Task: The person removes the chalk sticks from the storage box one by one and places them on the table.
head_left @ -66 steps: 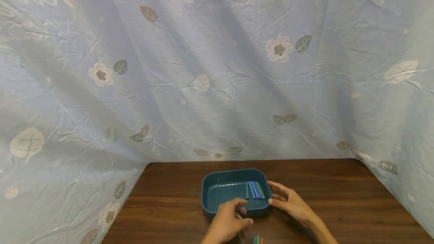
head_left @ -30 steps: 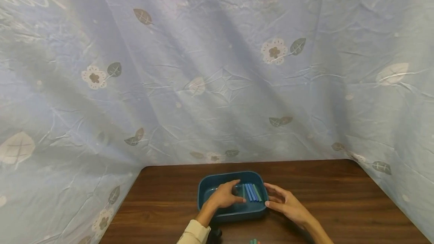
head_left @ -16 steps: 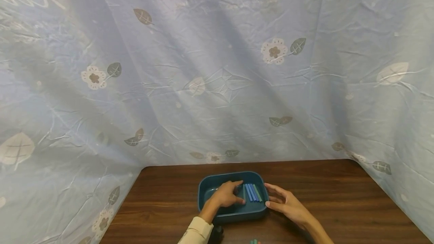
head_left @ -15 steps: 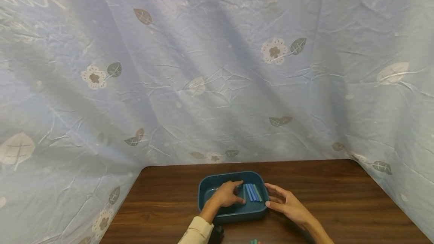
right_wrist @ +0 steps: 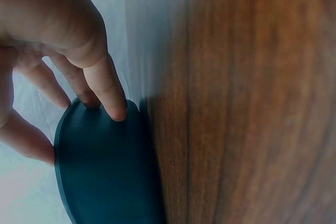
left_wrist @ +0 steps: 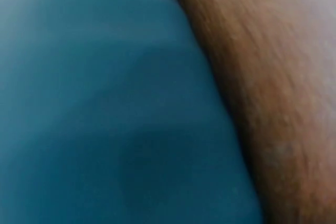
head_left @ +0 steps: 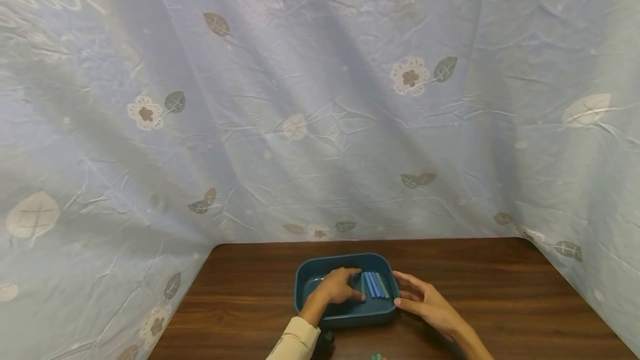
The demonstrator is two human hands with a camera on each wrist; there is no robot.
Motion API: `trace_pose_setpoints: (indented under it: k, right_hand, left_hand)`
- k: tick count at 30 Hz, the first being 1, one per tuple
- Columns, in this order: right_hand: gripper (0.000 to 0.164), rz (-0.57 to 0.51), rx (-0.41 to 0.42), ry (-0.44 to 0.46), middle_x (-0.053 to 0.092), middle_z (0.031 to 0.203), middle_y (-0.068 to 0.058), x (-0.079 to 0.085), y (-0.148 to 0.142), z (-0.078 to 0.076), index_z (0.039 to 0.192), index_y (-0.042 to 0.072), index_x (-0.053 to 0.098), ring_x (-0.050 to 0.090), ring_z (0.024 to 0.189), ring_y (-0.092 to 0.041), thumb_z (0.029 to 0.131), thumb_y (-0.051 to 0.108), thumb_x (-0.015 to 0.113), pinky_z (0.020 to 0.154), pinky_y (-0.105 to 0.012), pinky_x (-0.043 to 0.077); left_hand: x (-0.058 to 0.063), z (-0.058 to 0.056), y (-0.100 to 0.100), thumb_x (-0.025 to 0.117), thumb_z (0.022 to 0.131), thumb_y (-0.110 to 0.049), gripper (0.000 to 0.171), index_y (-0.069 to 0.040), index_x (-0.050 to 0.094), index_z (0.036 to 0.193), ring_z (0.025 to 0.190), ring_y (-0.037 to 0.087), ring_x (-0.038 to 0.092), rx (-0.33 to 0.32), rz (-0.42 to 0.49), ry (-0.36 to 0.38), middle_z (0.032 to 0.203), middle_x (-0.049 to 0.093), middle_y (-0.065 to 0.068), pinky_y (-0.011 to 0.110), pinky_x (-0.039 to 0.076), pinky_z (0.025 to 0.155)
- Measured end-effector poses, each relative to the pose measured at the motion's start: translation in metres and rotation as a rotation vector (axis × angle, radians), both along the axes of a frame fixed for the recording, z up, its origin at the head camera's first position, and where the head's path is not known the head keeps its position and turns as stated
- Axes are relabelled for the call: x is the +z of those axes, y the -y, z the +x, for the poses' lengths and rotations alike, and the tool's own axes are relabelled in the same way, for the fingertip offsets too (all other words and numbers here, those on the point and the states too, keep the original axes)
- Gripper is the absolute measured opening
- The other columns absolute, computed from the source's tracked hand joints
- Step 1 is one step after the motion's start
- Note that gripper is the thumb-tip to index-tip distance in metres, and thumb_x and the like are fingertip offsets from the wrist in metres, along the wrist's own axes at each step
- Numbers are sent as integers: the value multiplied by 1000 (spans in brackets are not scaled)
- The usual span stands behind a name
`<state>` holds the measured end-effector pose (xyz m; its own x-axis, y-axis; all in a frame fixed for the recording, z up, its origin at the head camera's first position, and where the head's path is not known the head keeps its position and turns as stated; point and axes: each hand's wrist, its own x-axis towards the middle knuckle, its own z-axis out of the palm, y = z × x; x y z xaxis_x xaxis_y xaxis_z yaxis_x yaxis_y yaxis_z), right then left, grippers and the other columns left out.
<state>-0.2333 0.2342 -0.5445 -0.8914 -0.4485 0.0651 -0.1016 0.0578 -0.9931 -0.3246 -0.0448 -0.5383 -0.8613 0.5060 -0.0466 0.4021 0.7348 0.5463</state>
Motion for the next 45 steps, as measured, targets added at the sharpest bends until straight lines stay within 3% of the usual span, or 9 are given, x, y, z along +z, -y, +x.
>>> trace_pose_setpoints:
  k: [3, 7, 8, 18, 24, 35, 37, 39, 45]
  right_hand:
    - [75, -1, -3, 0, 24, 169, -40, -1, 0, 1, 168, -2, 23, 42, 148, -60, 109, 15, 64, 105, -30, 58]
    - [74, 9, -19, -11, 26, 168, -41, -3, 0, 3, 168, -3, 24, 44, 147, -60, 108, 14, 64, 104, -30, 58]
    - [74, 13, -22, -13, 26, 168, -41, -3, 0, 4, 168, -3, 24, 44, 147, -60, 108, 14, 64, 104, -29, 58]
    - [73, 26, -29, -21, 27, 167, -42, -3, -1, 4, 168, -3, 24, 44, 146, -61, 108, 15, 63, 104, -29, 58]
    - [74, 26, -28, -19, 27, 167, -41, -2, -1, 3, 168, -2, 24, 43, 147, -61, 108, 15, 64, 105, -30, 58]
    - [74, 5, -4, -29, 26, 167, -42, -4, 0, 2, 168, -3, 23, 44, 147, -60, 108, 14, 64, 105, -28, 57]
    - [74, 2, -1, -27, 26, 167, -42, -5, 0, 2, 168, -4, 23, 44, 147, -60, 108, 14, 64, 105, -29, 57]
    - [74, 2, -1, -23, 26, 167, -42, -5, 0, 2, 168, -3, 23, 44, 147, -60, 108, 14, 64, 105, -28, 57]
    - [74, 7, -6, -13, 26, 168, -41, -2, 0, 0, 168, -2, 24, 43, 147, -60, 108, 15, 64, 105, -30, 58]
  left_hand:
    - [-13, -7, -2, 95, 81, -34, 77, -14, 65, 148, 95, 14, 68, 11, -2, -6, 102, 75, 2, 40, 59, 88]
    - [-47, -27, -2, 98, 76, -39, 82, -17, 65, 148, 82, 6, 60, 15, 16, -12, 90, 67, -8, 34, 55, 78]
    - [-50, -29, -3, 99, 75, -40, 82, -19, 65, 148, 82, 6, 60, 18, 12, -11, 89, 67, -9, 34, 55, 77]
    - [-49, -28, -3, 101, 68, -48, 80, -22, 70, 138, 83, 6, 61, 52, 36, 8, 91, 67, -12, 34, 54, 75]
    - [-48, -30, 2, 102, 67, -45, 83, -16, 70, 138, 81, 5, 60, 41, 109, 15, 89, 65, -12, 32, 54, 76]
    - [-62, -38, 10, 103, 66, -44, 86, -17, 68, 140, 81, 2, 63, 9, 210, 21, 90, 69, -15, 32, 57, 77]
    - [-58, -36, 11, 103, 66, -43, 85, -18, 67, 140, 80, 2, 63, 6, 224, 5, 90, 69, -15, 30, 56, 75]
    - [-46, -28, 13, 103, 68, -41, 84, -18, 67, 140, 80, 3, 63, -6, 243, -15, 92, 70, -13, 29, 55, 73]
    - [12, 7, 21, 98, 77, -36, 82, -12, 63, 146, 83, 8, 67, -39, 281, -24, 104, 74, -3, 32, 57, 71]
